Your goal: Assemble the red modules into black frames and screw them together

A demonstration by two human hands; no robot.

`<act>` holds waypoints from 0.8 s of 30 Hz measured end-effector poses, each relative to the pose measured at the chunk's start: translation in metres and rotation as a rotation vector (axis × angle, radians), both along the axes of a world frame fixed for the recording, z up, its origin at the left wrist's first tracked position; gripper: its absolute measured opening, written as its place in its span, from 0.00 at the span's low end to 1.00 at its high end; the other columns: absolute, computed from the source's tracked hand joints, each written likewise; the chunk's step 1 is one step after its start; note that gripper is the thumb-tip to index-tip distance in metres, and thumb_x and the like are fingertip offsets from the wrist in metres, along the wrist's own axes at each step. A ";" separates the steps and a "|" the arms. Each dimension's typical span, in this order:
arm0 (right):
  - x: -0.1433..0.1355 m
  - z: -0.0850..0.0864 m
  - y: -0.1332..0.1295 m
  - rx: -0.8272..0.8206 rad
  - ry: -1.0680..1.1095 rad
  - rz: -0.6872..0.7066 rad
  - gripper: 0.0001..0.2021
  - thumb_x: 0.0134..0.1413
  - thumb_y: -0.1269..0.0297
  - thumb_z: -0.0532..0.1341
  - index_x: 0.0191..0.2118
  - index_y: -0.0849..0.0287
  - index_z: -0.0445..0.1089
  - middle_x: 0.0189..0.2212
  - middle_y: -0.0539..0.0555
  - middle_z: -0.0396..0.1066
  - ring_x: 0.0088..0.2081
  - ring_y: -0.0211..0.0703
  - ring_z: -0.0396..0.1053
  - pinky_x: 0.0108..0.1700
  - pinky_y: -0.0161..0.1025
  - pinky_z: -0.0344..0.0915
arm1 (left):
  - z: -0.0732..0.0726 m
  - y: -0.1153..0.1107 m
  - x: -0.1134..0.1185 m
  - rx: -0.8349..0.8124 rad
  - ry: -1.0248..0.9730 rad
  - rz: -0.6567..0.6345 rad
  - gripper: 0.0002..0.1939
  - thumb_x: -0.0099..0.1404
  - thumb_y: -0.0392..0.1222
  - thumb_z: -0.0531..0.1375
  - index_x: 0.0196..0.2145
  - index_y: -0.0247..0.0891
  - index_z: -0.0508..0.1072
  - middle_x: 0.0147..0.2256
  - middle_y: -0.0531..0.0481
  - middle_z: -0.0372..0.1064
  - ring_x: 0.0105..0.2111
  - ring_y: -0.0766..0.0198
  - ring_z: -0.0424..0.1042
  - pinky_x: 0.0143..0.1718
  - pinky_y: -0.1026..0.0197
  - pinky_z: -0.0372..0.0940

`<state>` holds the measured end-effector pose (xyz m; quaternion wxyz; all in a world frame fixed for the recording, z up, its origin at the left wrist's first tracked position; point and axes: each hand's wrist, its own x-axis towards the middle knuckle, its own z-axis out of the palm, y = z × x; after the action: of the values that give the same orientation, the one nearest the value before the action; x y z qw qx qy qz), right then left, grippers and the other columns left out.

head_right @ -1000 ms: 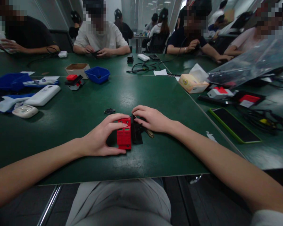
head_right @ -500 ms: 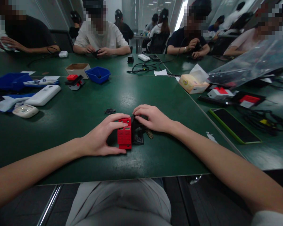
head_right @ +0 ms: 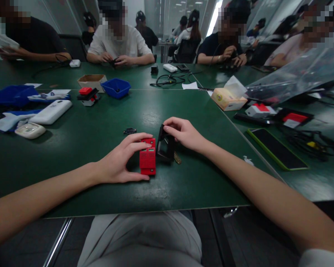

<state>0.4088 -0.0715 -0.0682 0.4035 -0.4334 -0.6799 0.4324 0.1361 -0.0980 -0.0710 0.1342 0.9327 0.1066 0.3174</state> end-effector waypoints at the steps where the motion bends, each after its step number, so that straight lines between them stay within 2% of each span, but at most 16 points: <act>1: 0.000 0.001 0.000 -0.040 0.034 -0.003 0.17 0.54 0.49 0.69 0.41 0.57 0.73 0.29 0.49 0.73 0.24 0.36 0.67 0.23 0.33 0.62 | 0.000 0.000 0.000 -0.003 0.001 0.004 0.44 0.60 0.58 0.71 0.65 0.41 0.57 0.64 0.28 0.58 0.66 0.40 0.62 0.62 0.34 0.65; 3: -0.001 0.002 0.000 -0.114 0.109 -0.004 0.19 0.52 0.48 0.71 0.41 0.56 0.73 0.29 0.49 0.74 0.23 0.37 0.68 0.22 0.33 0.63 | 0.000 -0.001 0.000 -0.009 0.002 0.010 0.44 0.60 0.58 0.71 0.66 0.42 0.57 0.65 0.29 0.58 0.65 0.40 0.62 0.62 0.34 0.65; 7: -0.003 0.004 0.001 -0.249 0.274 0.013 0.22 0.47 0.48 0.74 0.40 0.58 0.73 0.24 0.46 0.71 0.18 0.33 0.65 0.20 0.32 0.60 | 0.000 -0.001 -0.001 -0.008 0.000 0.014 0.44 0.60 0.58 0.71 0.66 0.42 0.57 0.65 0.29 0.57 0.66 0.39 0.62 0.62 0.34 0.65; 13: -0.001 0.007 0.002 -0.411 0.385 -0.020 0.22 0.49 0.47 0.73 0.39 0.59 0.71 0.22 0.47 0.70 0.18 0.34 0.63 0.16 0.31 0.53 | 0.002 0.000 -0.001 -0.056 0.026 0.031 0.45 0.60 0.58 0.71 0.67 0.44 0.56 0.65 0.30 0.58 0.66 0.39 0.62 0.63 0.33 0.64; 20: -0.004 0.009 0.002 -0.464 0.419 -0.054 0.19 0.54 0.46 0.69 0.38 0.57 0.70 0.30 0.50 0.73 0.22 0.34 0.65 0.15 0.30 0.49 | -0.001 0.005 0.000 -0.174 -0.005 0.079 0.44 0.58 0.57 0.72 0.65 0.43 0.59 0.64 0.32 0.60 0.65 0.39 0.63 0.64 0.33 0.63; 24: -0.006 0.008 0.001 -0.420 0.438 -0.065 0.19 0.53 0.47 0.70 0.38 0.57 0.70 0.32 0.51 0.74 0.24 0.35 0.67 0.16 0.30 0.53 | -0.002 0.007 0.000 -0.217 0.002 0.099 0.42 0.58 0.57 0.72 0.63 0.42 0.61 0.63 0.32 0.61 0.65 0.40 0.63 0.65 0.34 0.63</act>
<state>0.4028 -0.0707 -0.0599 0.4558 -0.4253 -0.4583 0.6336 0.1364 -0.0912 -0.0734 0.2186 0.9065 0.1864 0.3094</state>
